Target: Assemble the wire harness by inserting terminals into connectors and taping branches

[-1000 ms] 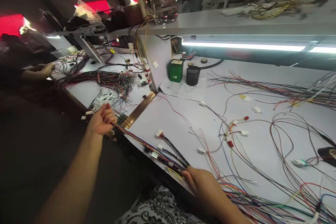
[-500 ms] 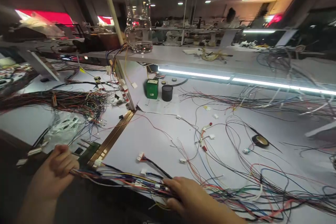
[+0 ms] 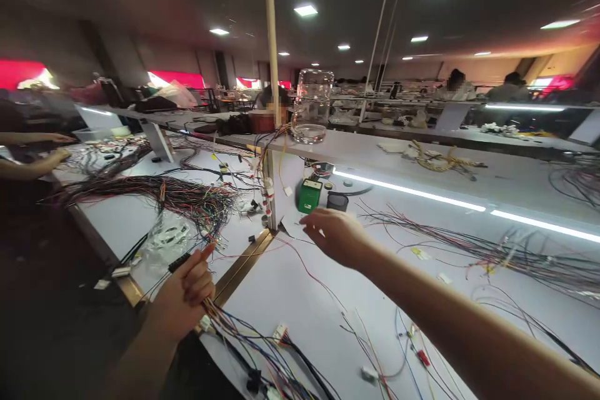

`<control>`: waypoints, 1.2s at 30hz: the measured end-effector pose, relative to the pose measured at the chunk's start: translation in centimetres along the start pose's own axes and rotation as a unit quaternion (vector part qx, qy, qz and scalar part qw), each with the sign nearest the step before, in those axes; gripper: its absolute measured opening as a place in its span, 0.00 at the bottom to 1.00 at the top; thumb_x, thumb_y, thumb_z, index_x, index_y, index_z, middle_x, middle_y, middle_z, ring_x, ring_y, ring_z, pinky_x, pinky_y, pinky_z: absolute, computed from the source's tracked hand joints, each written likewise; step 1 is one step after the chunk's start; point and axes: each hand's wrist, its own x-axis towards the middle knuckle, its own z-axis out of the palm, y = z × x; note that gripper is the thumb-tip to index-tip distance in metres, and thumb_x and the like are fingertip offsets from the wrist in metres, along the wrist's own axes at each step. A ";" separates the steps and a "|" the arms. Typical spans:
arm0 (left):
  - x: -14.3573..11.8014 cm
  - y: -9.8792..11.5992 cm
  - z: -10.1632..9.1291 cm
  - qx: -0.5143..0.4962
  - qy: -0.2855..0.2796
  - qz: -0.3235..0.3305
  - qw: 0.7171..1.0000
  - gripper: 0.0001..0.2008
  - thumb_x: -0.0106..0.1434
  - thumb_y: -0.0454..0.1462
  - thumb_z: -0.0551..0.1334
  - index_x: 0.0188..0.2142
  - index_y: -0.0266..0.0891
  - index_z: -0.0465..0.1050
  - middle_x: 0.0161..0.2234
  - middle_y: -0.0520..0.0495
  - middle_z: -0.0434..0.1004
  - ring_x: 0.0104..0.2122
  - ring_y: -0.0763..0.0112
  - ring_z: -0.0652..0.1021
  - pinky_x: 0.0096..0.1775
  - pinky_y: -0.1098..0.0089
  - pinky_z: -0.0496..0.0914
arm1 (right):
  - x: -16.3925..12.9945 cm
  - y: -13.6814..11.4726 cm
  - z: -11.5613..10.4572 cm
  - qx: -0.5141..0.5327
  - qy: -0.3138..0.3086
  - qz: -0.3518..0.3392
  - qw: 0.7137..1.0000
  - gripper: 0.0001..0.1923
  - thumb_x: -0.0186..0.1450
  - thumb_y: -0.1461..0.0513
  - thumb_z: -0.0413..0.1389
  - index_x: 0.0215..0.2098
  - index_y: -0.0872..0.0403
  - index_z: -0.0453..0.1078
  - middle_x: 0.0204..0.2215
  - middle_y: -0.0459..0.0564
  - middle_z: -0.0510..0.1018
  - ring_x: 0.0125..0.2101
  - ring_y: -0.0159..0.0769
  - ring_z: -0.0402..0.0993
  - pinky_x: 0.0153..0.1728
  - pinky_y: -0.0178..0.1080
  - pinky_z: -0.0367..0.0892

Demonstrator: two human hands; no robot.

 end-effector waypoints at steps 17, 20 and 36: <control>-0.2 -1.4 -3.3 0.045 0.055 -0.001 0.997 0.10 0.65 0.38 0.59 0.42 0.33 0.70 0.13 0.62 0.47 0.12 0.85 0.48 0.15 0.76 0.43 | 11.5 0.4 12.0 0.151 -0.038 0.229 0.961 0.15 0.60 0.53 0.55 0.40 0.53 0.72 0.28 0.48 0.79 0.24 0.33 0.73 0.25 0.33 0.59; -0.1 -1.6 -3.8 0.042 0.063 -0.003 0.997 0.10 0.65 0.38 0.58 0.42 0.33 0.70 0.14 0.62 0.47 0.12 0.85 0.48 0.15 0.77 0.44 | 12.8 0.9 13.1 0.169 0.024 0.256 0.951 0.21 0.55 0.48 0.58 0.39 0.54 0.72 0.32 0.51 0.78 0.32 0.39 0.73 0.29 0.35 0.60; -0.8 -2.5 -1.9 0.092 0.032 0.018 0.995 0.10 0.64 0.39 0.60 0.42 0.36 0.70 0.22 0.59 0.59 0.14 0.87 0.52 0.16 0.79 0.51 | 5.4 -4.0 11.3 0.508 0.018 0.143 0.849 0.17 0.62 0.48 0.51 0.31 0.54 0.64 0.28 0.48 0.78 0.31 0.33 0.74 0.36 0.38 0.68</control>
